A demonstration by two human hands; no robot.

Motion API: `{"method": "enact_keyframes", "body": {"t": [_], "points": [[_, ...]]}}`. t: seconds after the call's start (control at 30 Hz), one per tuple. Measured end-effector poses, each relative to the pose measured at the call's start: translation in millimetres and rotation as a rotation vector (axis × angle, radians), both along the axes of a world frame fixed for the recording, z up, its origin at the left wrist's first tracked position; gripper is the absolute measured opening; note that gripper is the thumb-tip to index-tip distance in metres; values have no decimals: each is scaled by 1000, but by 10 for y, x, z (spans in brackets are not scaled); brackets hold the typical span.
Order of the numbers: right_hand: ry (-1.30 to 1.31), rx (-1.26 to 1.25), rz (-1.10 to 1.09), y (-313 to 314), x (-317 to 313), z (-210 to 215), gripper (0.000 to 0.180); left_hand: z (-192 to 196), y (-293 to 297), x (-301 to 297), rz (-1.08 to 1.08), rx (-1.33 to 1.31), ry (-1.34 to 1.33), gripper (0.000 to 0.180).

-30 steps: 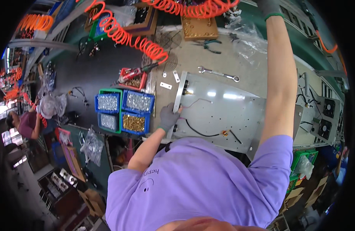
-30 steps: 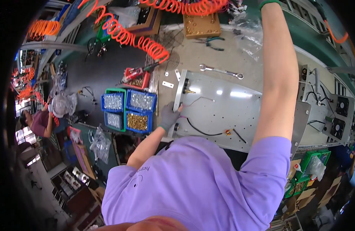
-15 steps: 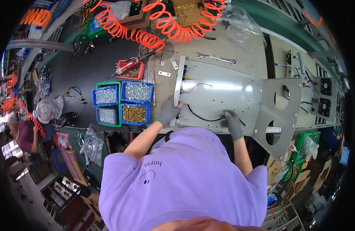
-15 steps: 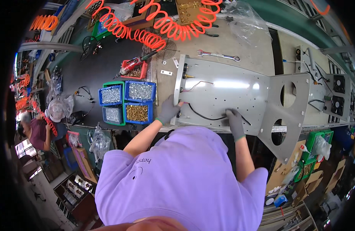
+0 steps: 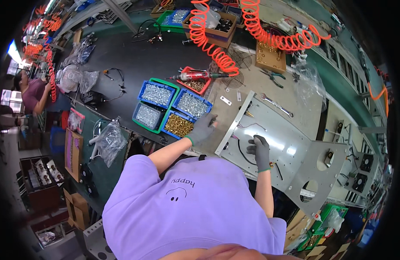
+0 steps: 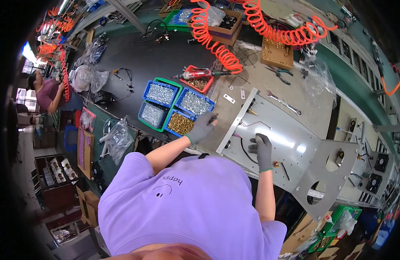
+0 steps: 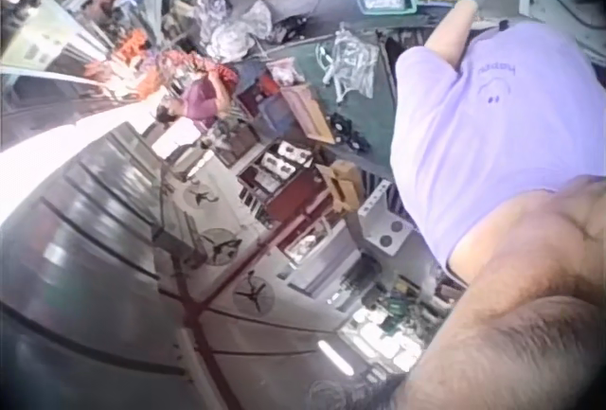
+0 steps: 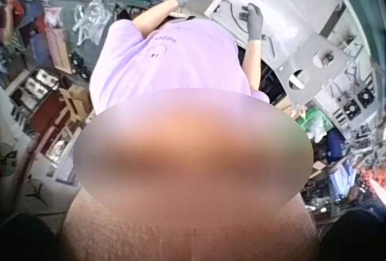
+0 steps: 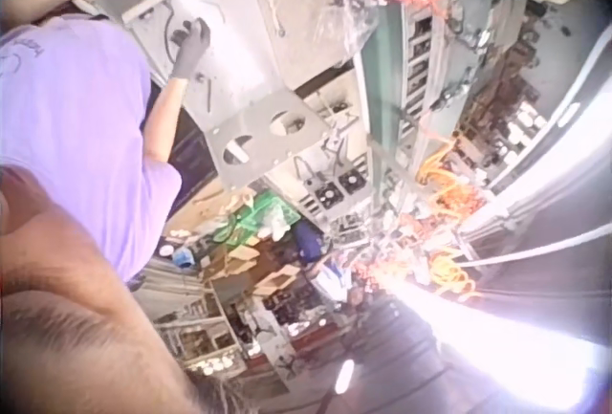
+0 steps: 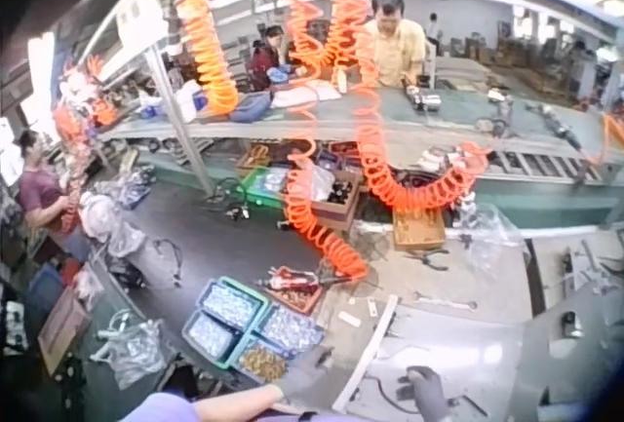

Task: The person assembles components onto a metal chassis, using a pneumatic screwdriver to fasten parts and a wrench to tighten fittings. They handle various small hardware items from bins, including screws and brass fittings, and install a corrugated tube into the assembly.

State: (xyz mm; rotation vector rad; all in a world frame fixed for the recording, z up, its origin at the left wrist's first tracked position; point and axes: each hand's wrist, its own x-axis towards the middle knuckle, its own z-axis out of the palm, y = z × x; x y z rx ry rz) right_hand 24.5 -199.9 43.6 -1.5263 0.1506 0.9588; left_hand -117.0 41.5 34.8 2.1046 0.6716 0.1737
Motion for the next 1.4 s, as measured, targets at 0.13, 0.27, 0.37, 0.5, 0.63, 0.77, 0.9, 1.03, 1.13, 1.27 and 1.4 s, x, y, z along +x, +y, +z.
{"method": "enact_keyframes", "body": {"t": [0.13, 0.27, 0.37, 0.5, 0.63, 0.77, 0.9, 1.03, 1.13, 1.27, 1.4], "points": [[-54, 54, 129, 516, 118, 180, 32, -15, 618, 129, 144, 158, -175, 27], [-97, 86, 190, 779, 212, 254, 34, 60, 1554, 493, 278, 187, -297, 26], [-92, 70, 193, 850, 223, 252, 37, 39, 2331, 760, 396, 295, -240, 28], [-77, 4, 166, 907, 189, 387, 36, -205, 3297, 1008, 525, 497, 49, 30], [-68, -20, 82, 925, 207, 500, 35, -373, 4079, 1244, 566, 681, 213, 39], [-91, -81, 69, 1013, 254, 610, 36, -370, 4779, 1394, 626, 727, 424, 50], [-102, -102, 88, 1115, 279, 620, 30, -180, 5153, 1229, 554, 701, 799, 47], [-80, -71, 170, 1293, 277, 628, 29, -399, 4895, 868, 288, 588, 840, 29], [-100, -47, 337, 1435, 305, 657, 31, -317, 4475, 602, 328, 590, 544, 26], [-183, 64, 478, 1659, 366, 682, 33, 510, 3616, 232, 257, 675, 297, 26], [-350, 234, 525, 2066, 374, 949, 43, 1309, 2643, 25, 133, 654, -111, 21]]}}
